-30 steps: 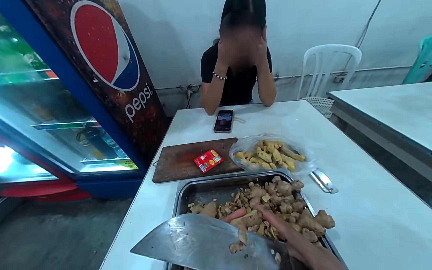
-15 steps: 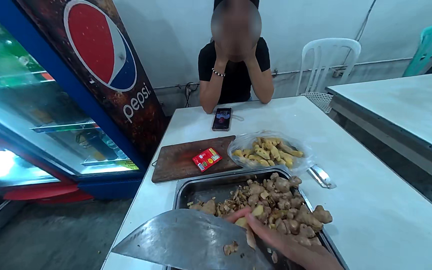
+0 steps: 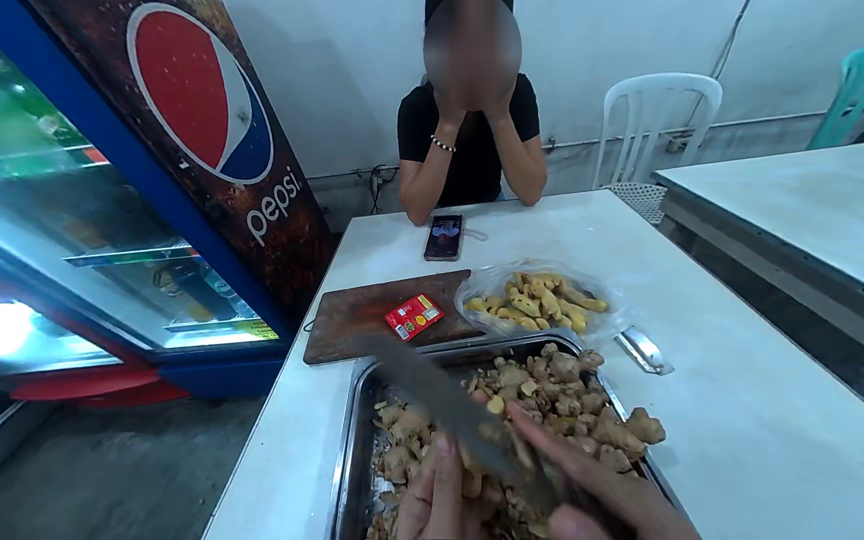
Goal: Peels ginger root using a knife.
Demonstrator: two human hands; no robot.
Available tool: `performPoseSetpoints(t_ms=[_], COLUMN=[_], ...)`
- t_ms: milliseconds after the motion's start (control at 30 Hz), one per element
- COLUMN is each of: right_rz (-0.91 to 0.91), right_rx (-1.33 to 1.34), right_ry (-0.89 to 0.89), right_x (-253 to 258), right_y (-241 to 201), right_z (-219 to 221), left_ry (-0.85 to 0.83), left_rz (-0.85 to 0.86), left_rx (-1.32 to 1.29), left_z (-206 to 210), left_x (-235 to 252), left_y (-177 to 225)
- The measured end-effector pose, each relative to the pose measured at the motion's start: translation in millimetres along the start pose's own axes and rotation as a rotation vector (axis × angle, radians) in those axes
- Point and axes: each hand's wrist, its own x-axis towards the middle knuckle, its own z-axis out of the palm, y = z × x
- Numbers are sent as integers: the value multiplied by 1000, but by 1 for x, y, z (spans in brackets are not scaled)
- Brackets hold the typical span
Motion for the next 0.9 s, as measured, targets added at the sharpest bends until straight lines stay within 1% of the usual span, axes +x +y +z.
performPoseSetpoints(t_ms=[33, 100, 200, 333, 367, 433, 533, 567, 600, 633, 667, 700, 733, 767, 833, 900], right_rz=[-14, -38, -64, -76, -75, -61, -51, -54, -66, -80, -84, -79, -78, -64, -43, -48], right_rx=[-111, -260, -369, -397, -381, -348, -288, -253, -208, -160, -90, 0, 101, 194, 303, 171], right_ry=[18, 24, 49, 57, 48, 19, 6, -2, -2, -2, -8, -30, -53, -55, -58, -56], right_x=[-1, -2, -1, -1, -1, -2, -2, -1, 0, 1, 1, 2, 4, 5, 6, 3], right_y=[-1, -4, -6, -6, -6, -6, -4, -2, 1, 4, 7, 8, 8, 8, 7, 5], right_z=[4, 9, 13, 14, 14, 11, 8, 7, 6, 6, 6, 4, 3, 2, 1, 3], left_ry=[-46, -111, -51, 117, 134, 136, 102, 129, 213, 310, 354, 284, 153, 64, 0, -16], left_rz=[14, 3, -69, -89, -89, -92, -73, -105, -204, -366, -446, -361, -197, -84, 1, 5], left_rx=[-42, -42, -54, -49, -65, -83, -42, -14, 51, 109, 139, 111, 62, 28, -8, -3], left_z=[-2, -2, 4, 13, 13, 12, 11, 19, 39, 68, 80, 67, 37, 16, 4, 7], left_x=[0, 1, -3, -16, -18, -19, -17, -15, -12, -4, 2, -2, -8, -10, -10, -8], left_y=[-3, -6, -2, 7, 7, 7, 8, 16, 35, 61, 71, 59, 31, 11, -2, 1])
